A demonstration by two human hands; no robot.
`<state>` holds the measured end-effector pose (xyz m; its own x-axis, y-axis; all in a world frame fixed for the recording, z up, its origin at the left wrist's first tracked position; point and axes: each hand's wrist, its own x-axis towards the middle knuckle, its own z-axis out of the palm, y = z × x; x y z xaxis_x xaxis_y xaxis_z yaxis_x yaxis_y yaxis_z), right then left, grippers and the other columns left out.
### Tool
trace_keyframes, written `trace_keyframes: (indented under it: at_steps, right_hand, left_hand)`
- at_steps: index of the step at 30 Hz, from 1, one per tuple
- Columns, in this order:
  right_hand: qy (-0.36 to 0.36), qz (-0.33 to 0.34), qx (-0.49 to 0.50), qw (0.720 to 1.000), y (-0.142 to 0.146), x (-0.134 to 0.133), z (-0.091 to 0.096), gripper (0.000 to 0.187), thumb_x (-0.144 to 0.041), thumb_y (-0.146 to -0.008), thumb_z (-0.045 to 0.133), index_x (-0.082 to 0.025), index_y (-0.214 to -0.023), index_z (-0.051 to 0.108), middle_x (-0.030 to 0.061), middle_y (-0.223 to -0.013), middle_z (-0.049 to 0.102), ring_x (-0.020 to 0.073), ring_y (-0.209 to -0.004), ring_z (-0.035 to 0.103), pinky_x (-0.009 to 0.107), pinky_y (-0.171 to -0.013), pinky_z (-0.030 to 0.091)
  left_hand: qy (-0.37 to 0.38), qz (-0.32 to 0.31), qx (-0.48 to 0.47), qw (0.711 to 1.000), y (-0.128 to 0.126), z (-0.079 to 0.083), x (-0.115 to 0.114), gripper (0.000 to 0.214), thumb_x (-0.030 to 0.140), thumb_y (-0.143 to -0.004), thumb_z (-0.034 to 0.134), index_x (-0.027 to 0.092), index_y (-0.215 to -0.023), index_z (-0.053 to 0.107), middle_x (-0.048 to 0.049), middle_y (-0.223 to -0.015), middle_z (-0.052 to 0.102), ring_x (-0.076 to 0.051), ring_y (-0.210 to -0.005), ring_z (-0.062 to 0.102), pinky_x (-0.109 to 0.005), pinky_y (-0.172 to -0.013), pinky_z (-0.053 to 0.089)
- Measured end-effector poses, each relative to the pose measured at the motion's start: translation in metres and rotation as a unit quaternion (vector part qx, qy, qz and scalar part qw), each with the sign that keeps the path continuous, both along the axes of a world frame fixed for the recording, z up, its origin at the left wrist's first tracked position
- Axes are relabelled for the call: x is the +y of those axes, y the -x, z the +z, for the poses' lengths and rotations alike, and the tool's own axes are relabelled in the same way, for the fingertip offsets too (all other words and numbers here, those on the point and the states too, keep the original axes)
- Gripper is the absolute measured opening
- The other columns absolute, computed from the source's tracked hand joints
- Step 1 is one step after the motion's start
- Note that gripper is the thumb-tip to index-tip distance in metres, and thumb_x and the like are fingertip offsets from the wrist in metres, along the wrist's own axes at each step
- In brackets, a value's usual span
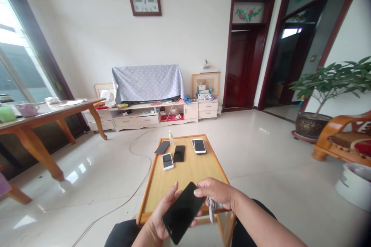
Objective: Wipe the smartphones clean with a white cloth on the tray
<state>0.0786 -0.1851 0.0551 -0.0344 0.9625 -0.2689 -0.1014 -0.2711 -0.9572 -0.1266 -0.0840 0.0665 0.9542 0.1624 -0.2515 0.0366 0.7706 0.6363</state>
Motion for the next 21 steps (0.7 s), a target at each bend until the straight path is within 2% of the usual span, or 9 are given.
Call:
trace_keyframes:
  at_steps: [2,4,8,11,13,17,19,21]
  right_hand:
    - [0.010,-0.027,0.035,0.999,-0.004,0.004,-0.009,0.031,-0.043,-0.077,0.076,-0.014,-0.083,0.067,0.0007,-0.075,0.064,0.0079,-0.056,0.050,0.019,-0.053,0.037]
    - [0.009,-0.065,0.071,0.995,-0.010,0.008,-0.018,0.029,-0.041,-0.077,0.076,-0.014,-0.082,0.066,-0.0004,-0.074,0.063,0.0061,-0.053,0.047,0.018,-0.050,0.035]
    - [0.008,-0.191,0.134,0.972,-0.027,0.023,-0.041,0.027,-0.039,-0.077,0.077,-0.017,-0.080,0.062,-0.0029,-0.070,0.058,0.0061,-0.050,0.047,0.017,-0.044,0.031]
    - [0.003,-0.311,0.182,0.933,-0.044,0.042,-0.061,0.030,-0.039,-0.075,0.079,-0.020,-0.076,0.056,-0.0048,-0.064,0.054,0.0097,-0.053,0.054,0.019,-0.044,0.037]
    - [-0.013,-0.365,0.215,0.906,-0.056,0.057,-0.073,0.029,-0.037,-0.074,0.080,-0.020,-0.078,0.056,-0.0040,-0.063,0.055,0.0126,-0.058,0.060,0.021,-0.048,0.043]
    - [-0.039,-0.403,0.228,0.886,-0.079,0.092,-0.087,0.024,-0.031,-0.075,0.077,-0.017,-0.087,0.062,0.0044,-0.074,0.067,0.0176,-0.071,0.068,0.025,-0.058,0.052]
    - [-0.043,-0.415,0.223,0.881,-0.089,0.110,-0.092,0.023,-0.029,-0.075,0.075,-0.016,-0.088,0.063,0.0083,-0.080,0.071,0.0189,-0.075,0.069,0.026,-0.061,0.053]
    - [-0.044,-0.425,0.217,0.878,-0.098,0.127,-0.098,0.023,-0.029,-0.074,0.075,-0.015,-0.087,0.063,0.0113,-0.084,0.073,0.0190,-0.076,0.070,0.025,-0.061,0.052]
  left_hand:
    - [0.008,-0.001,0.004,1.000,-0.004,-0.004,0.007,0.064,0.067,-0.090,0.048,0.009,-0.114,0.063,-0.0181,-0.101,0.073,-0.027,-0.089,0.073,-0.035,-0.079,0.055]
    - [0.008,0.027,0.019,0.999,-0.008,-0.013,0.019,0.064,0.068,-0.089,0.050,0.011,-0.116,0.061,-0.0155,-0.101,0.073,-0.025,-0.089,0.073,-0.034,-0.081,0.054]
    - [-0.035,0.157,0.110,0.981,-0.016,-0.039,0.049,0.058,0.067,-0.082,0.062,0.017,-0.112,0.059,-0.0098,-0.097,0.072,-0.023,-0.085,0.072,-0.033,-0.076,0.055]
    - [-0.117,0.275,0.166,0.940,-0.020,-0.058,0.070,0.050,0.058,-0.079,0.073,0.017,-0.104,0.061,-0.0094,-0.096,0.071,-0.020,-0.086,0.071,-0.033,-0.083,0.054]
    - [-0.216,0.320,0.187,0.903,-0.023,-0.070,0.082,0.049,0.057,-0.076,0.075,0.016,-0.101,0.063,-0.0103,-0.098,0.071,-0.023,-0.093,0.070,-0.035,-0.087,0.052]
    - [-0.414,0.344,0.213,0.815,-0.028,-0.088,0.099,0.051,0.063,-0.074,0.071,0.017,-0.096,0.065,-0.0082,-0.092,0.071,-0.028,-0.096,0.068,-0.037,-0.084,0.051]
    - [-0.470,0.338,0.221,0.785,-0.029,-0.094,0.104,0.049,0.063,-0.075,0.070,0.018,-0.094,0.066,-0.0078,-0.092,0.073,-0.029,-0.095,0.067,-0.038,-0.086,0.050]
    - [-0.493,0.333,0.224,0.772,-0.030,-0.098,0.108,0.046,0.062,-0.076,0.069,0.020,-0.094,0.066,-0.0069,-0.092,0.074,-0.029,-0.095,0.067,-0.037,-0.087,0.050]
